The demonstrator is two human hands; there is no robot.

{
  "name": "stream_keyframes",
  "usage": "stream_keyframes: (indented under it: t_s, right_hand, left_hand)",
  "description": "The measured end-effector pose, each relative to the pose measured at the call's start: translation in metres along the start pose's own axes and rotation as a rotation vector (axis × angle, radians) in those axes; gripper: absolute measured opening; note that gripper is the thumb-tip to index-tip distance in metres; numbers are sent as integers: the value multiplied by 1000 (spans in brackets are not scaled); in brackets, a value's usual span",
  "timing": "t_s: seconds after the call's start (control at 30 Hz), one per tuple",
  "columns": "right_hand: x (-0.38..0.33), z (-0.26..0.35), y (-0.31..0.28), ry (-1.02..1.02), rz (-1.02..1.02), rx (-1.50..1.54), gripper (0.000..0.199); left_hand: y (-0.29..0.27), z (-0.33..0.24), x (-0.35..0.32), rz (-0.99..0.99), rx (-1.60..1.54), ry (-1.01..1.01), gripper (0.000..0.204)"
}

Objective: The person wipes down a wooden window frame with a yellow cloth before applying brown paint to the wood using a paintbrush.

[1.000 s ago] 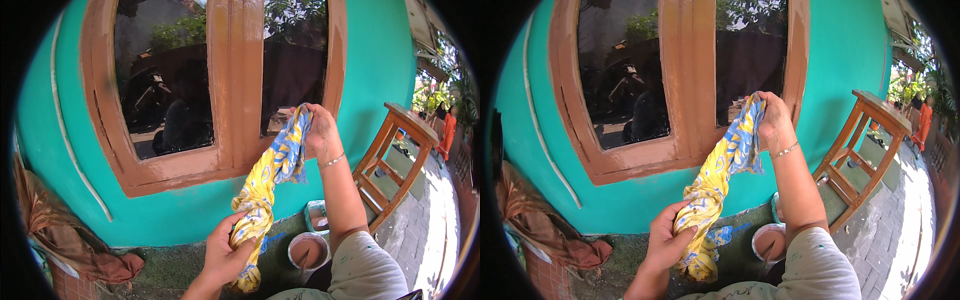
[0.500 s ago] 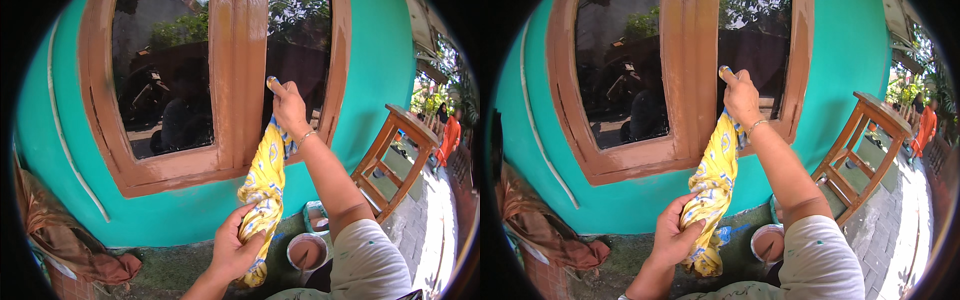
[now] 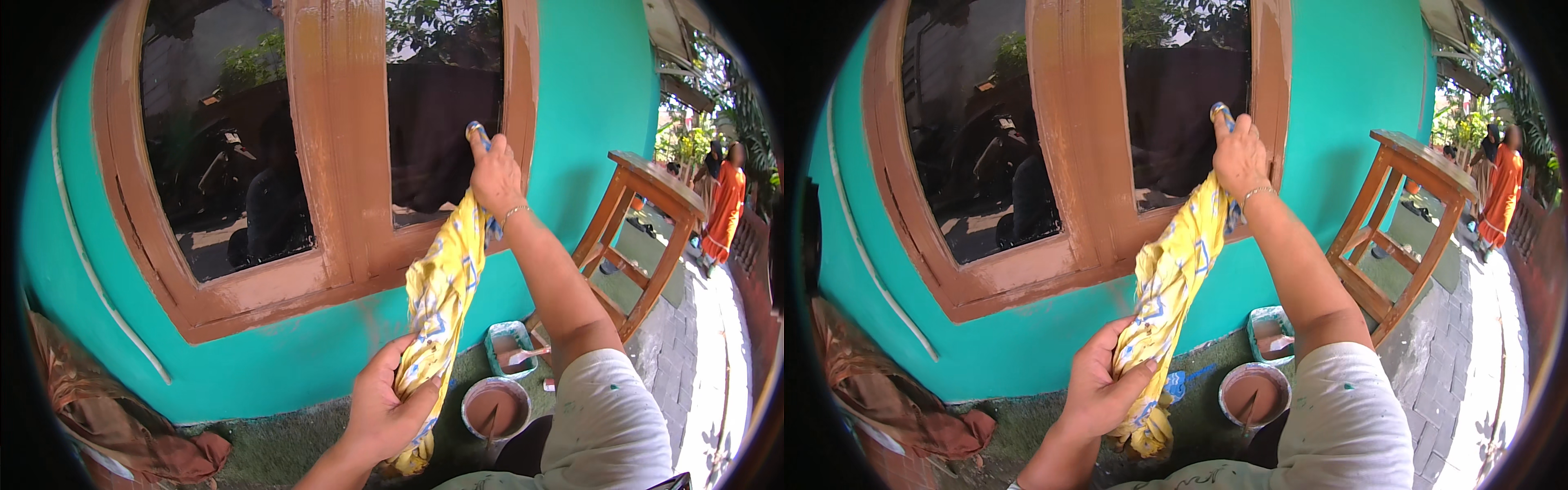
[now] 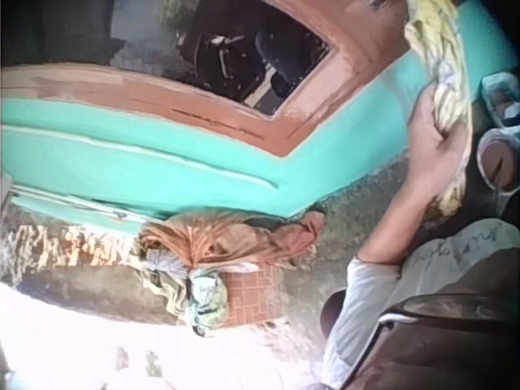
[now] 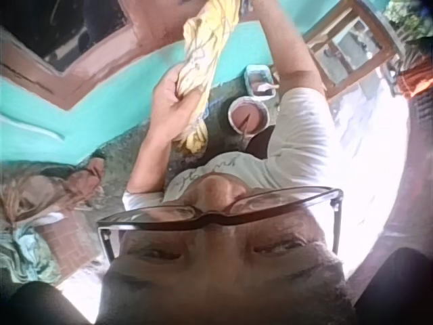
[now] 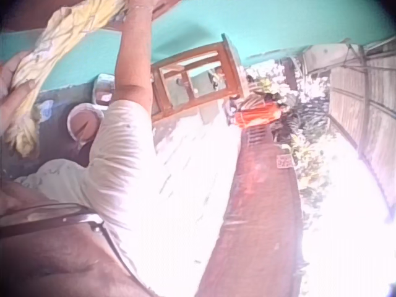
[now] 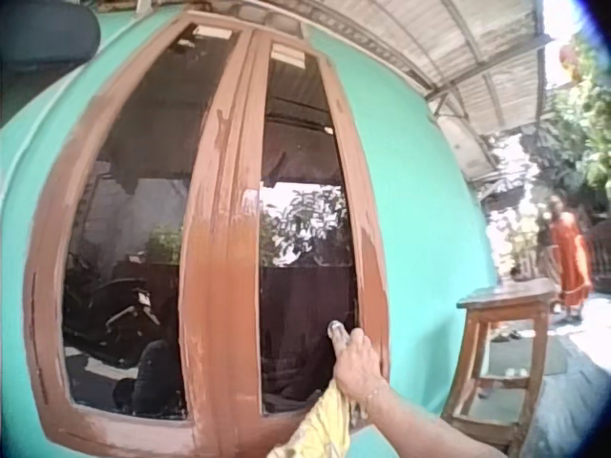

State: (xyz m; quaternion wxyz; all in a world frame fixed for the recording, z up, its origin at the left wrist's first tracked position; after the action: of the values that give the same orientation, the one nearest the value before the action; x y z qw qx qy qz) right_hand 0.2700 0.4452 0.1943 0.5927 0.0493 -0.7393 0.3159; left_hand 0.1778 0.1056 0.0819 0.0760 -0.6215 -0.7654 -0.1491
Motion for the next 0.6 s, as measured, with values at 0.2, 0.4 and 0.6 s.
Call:
stream_keyframes:
  t_s: [0.2, 0.4, 0.6]
  right_hand:
    - [-2, -14, 13, 181, 126, 47, 60]
    - [6, -19, 11, 199, 158, 36, 61]
    - [57, -42, 2, 216, 30, 32, 58]
  left_hand:
    - [15, 4, 10, 76, -9, 45, 49]
    - [13, 13, 11, 81, -28, 22, 48]
    - [14, 12, 19, 78, -57, 13, 48]
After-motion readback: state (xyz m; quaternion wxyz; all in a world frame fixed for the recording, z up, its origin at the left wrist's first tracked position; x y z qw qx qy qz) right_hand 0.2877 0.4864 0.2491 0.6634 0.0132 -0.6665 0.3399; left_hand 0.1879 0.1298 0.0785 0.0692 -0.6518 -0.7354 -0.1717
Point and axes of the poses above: each hand's wrist, its own x-axis towards the middle knuckle, its own y-axis out of the palm, z = x × y, the point moved 1 cm from there along x, towards the middle knuckle, and after that the axes turned 3 degrees about -y, right-handed, at the moved point
